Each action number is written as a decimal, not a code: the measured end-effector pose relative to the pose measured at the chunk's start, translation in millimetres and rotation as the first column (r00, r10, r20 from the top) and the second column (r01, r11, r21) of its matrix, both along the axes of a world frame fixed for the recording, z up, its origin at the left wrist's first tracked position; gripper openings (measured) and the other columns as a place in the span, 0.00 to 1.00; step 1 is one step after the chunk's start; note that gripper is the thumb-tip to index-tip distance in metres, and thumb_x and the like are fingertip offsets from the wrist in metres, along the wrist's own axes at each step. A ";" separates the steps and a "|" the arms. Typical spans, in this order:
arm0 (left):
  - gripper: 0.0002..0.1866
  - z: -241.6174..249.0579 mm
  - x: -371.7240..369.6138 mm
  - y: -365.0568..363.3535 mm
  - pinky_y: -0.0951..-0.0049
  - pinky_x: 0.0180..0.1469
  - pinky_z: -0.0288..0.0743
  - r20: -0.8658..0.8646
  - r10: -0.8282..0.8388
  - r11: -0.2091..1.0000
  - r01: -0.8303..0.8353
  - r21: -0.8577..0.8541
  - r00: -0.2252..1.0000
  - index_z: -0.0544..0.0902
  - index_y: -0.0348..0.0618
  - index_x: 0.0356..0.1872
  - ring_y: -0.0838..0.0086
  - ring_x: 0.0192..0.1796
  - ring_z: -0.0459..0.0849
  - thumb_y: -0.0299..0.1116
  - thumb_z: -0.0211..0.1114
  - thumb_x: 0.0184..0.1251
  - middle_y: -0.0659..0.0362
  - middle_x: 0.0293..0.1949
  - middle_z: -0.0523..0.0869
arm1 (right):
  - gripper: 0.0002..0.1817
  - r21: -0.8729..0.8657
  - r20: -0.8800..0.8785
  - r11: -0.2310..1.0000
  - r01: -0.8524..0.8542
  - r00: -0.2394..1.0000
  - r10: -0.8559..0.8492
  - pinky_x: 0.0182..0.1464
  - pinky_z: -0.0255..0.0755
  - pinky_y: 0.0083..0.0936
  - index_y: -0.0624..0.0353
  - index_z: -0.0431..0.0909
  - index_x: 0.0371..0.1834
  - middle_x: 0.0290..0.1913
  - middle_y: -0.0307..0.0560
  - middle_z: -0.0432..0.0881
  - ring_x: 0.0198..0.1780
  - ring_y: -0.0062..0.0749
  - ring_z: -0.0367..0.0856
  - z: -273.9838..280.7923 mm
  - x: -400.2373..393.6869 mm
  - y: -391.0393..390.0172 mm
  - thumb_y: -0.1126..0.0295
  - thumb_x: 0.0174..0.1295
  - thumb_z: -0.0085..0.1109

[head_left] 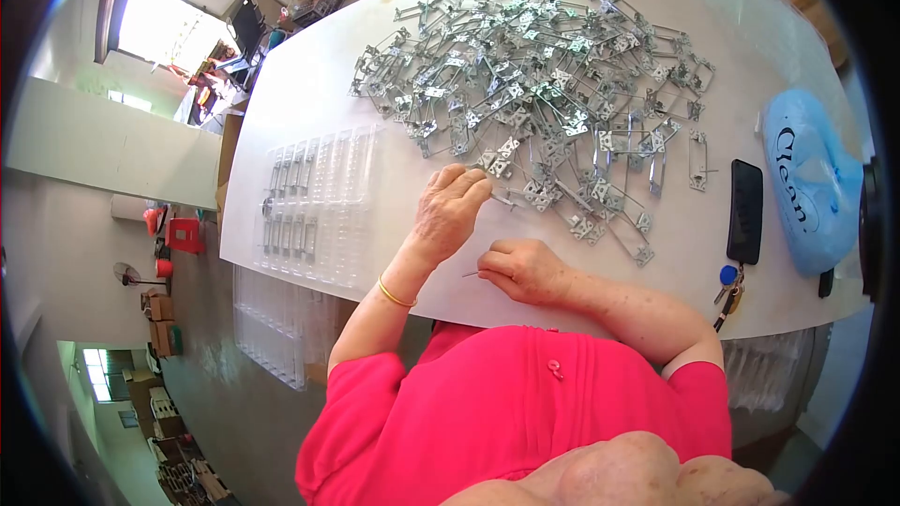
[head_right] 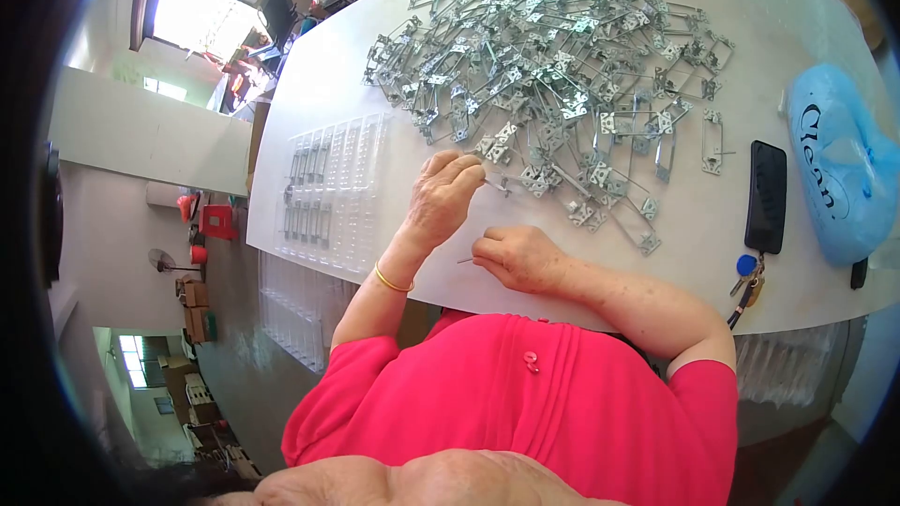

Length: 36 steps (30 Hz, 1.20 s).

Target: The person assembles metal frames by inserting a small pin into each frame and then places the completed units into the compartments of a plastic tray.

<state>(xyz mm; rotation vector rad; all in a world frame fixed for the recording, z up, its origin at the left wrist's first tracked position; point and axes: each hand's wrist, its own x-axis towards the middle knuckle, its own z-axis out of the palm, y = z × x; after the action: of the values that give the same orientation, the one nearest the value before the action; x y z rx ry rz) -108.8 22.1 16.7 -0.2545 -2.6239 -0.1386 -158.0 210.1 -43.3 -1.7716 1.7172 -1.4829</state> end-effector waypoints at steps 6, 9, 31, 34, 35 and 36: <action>0.05 -8.8 10.0 1.7 0.66 0.49 0.78 0.218 0.016 0.845 -0.129 0.519 0.976 0.81 0.42 0.42 0.63 0.42 0.85 0.23 0.66 0.68 0.57 0.39 0.89 | 0.06 0.008 0.031 1.000 -0.005 1.000 0.005 0.37 0.77 0.40 0.56 0.79 0.38 0.33 0.47 0.79 0.34 0.48 0.82 4.5 -1.1 2.0 0.69 0.64 0.66; 0.06 -10.0 4.7 -1.4 0.74 0.44 0.81 0.241 -0.230 0.022 -0.242 0.970 0.943 0.77 0.39 0.47 0.75 0.40 0.86 0.30 0.61 0.79 0.49 0.45 0.90 | 0.05 0.029 0.027 1.000 -0.012 1.000 0.011 0.37 0.77 0.40 0.56 0.79 0.39 0.33 0.47 0.80 0.35 0.49 0.82 3.1 -1.4 0.6 0.70 0.64 0.65; 0.07 -57.2 36.3 -52.1 0.66 0.45 0.82 -0.068 -0.458 -0.674 -0.297 0.677 0.886 0.76 0.47 0.44 0.61 0.44 0.90 0.38 0.57 0.82 0.40 0.50 0.88 | 0.04 0.315 0.571 0.948 -0.043 0.807 -0.153 0.33 0.74 0.19 0.59 0.71 0.46 0.30 0.40 0.84 0.31 0.18 0.82 6.0 2.3 -3.6 0.75 0.74 0.55; 0.06 -54.9 38.0 -48.8 0.69 0.48 0.81 -0.096 -0.406 -0.667 -0.223 0.711 0.909 0.76 0.46 0.45 0.65 0.44 0.89 0.33 0.63 0.77 0.45 0.50 0.88 | 0.03 0.325 0.612 0.944 -0.054 0.773 -0.166 0.32 0.72 0.17 0.59 0.72 0.48 0.32 0.39 0.84 0.29 0.16 0.79 1.3 1.8 -3.5 0.74 0.76 0.55; 0.08 -55.1 37.0 -50.2 0.70 0.48 0.81 -0.109 -0.414 -0.611 -0.188 0.769 0.904 0.76 0.45 0.46 0.68 0.45 0.88 0.30 0.67 0.73 0.49 0.50 0.86 | 0.03 0.308 0.627 0.950 -0.046 0.761 -0.166 0.32 0.72 0.17 0.59 0.72 0.48 0.33 0.40 0.84 0.29 0.16 0.78 0.6 2.2 -4.0 0.74 0.76 0.54; 0.12 -54.0 36.3 -50.6 0.72 0.49 0.80 -0.120 -0.422 -0.552 -0.149 0.820 0.899 0.76 0.44 0.47 0.71 0.46 0.87 0.27 0.71 0.69 0.53 0.49 0.85 | 0.04 0.290 0.641 0.956 -0.037 0.749 -0.165 0.32 0.72 0.16 0.59 0.73 0.49 0.34 0.40 0.84 0.29 0.16 0.76 0.2 2.5 -4.6 0.73 0.77 0.54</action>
<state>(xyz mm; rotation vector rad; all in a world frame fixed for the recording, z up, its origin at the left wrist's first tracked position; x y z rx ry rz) -72.5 -28.6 -37.3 0.1069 -1.2669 -2.8184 -155.5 205.5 -43.2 -0.8717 1.5052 -1.5349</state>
